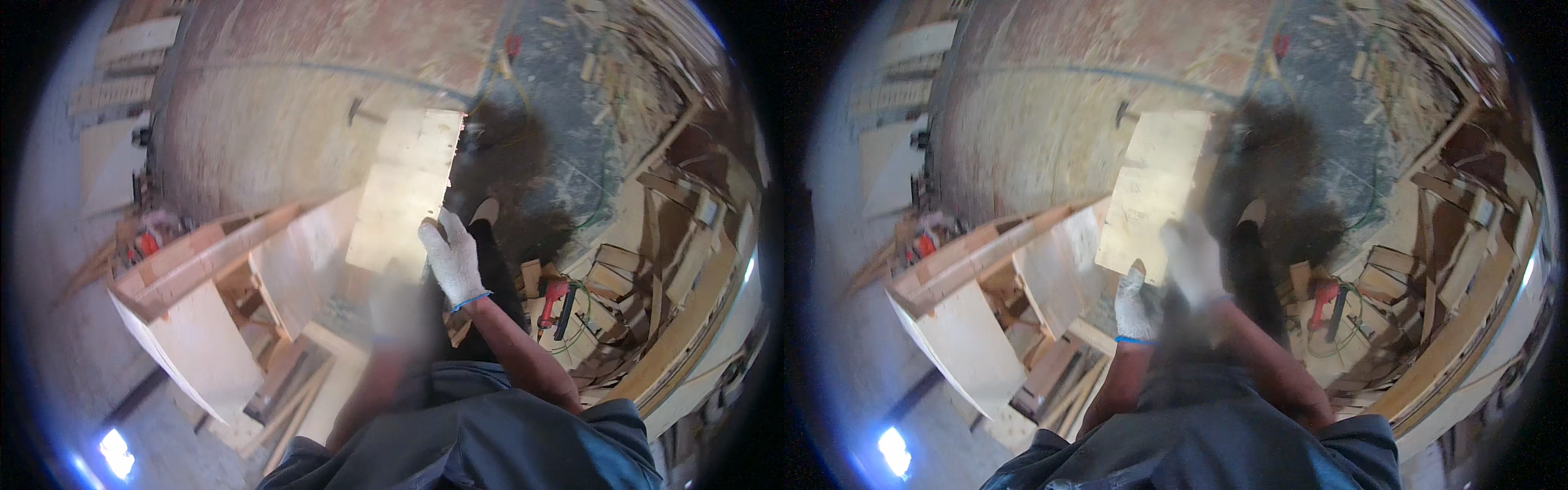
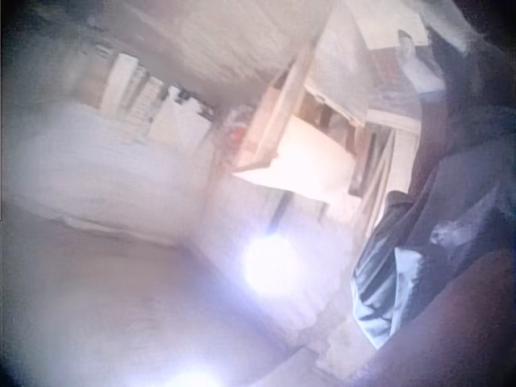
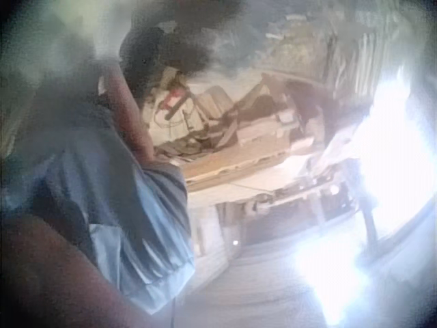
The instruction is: The person measures and marks wooden planks, then assembles them into a box-like structure using a hammer and nail gun. They repeatedly position and secure wooden pieces to form a frame.
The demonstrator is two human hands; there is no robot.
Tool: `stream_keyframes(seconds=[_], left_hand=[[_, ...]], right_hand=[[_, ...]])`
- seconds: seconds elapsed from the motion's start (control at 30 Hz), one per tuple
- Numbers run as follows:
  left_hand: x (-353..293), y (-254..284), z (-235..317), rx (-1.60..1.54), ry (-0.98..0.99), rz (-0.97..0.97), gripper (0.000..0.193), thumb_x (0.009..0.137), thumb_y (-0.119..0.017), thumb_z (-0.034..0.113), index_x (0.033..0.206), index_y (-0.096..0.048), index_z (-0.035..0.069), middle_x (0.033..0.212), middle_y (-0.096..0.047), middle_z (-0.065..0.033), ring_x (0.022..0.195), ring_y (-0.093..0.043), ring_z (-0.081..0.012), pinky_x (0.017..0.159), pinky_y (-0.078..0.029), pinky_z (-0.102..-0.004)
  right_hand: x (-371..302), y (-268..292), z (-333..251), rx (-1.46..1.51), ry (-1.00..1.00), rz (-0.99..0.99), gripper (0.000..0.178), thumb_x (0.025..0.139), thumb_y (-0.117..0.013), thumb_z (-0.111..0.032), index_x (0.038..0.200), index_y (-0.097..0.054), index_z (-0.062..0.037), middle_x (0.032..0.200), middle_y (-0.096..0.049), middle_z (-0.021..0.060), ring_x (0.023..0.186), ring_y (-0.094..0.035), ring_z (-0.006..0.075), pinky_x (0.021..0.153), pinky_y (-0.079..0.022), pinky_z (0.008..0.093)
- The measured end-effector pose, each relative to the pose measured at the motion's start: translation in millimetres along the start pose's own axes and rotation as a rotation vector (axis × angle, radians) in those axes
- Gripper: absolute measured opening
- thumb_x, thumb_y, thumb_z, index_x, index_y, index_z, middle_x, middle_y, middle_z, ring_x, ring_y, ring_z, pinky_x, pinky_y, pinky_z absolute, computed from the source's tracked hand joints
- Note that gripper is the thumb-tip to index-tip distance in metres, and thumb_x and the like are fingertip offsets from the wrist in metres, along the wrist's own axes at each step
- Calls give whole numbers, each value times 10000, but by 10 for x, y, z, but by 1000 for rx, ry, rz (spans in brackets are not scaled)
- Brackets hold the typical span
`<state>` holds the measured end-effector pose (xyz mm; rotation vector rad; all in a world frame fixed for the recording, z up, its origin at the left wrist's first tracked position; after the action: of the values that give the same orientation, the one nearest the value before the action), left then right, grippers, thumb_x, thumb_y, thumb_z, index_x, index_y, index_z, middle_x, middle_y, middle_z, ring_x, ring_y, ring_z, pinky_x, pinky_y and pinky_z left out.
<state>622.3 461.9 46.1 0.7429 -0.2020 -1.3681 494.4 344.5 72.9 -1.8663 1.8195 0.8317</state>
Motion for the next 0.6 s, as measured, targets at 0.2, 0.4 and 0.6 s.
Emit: stream_keyframes(seconds=[0.2, 0.4, 0.6], left_hand=[[597, -454, 1415, 218, -300, -241, 430, 989, -666, 212, 1356, -568, 11, 1277, -665, -99, 1129, -655, -239, 965, -539, -372], [1244, -631, 2178, -1008, 515, -294, 470, 961, -698, 246, 1336, -576, -11, 1242, -680, -141, 1056, -693, -256, 895, -582, -400], [2253, -501, 2725, -667, 312, -693, 316, 886, -728, 152, 1144, -703, -28, 1011, -722, -58, 949, -672, -181, 900, -514, -327]], right_hand=[[294, 1144, -390, 174, 98, 168, 242, 955, -638, -184, 1103, -651, 7, 778, -609, 60, 663, -575, 121, 599, -480, 295], [220, 2501, -867, -104, 402, 386, 257, 946, -636, -168, 1100, -703, 26, 937, -728, 103, 793, -671, 158, 745, -554, 316], [-5, 3753, -1393, -663, 570, 885, 302, 929, -671, -185, 1206, -685, -67, 1164, -700, 156, 1078, -665, 353, 946, -532, 431]])
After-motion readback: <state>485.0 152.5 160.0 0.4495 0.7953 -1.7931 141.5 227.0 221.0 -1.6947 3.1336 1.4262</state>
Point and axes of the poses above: each hand's wrist, its own x-axis towards the middle knuckle, its own y-axis out of the back of the hand, z = x × y, the point moved 1 cm from there along x, towards the middle knuckle
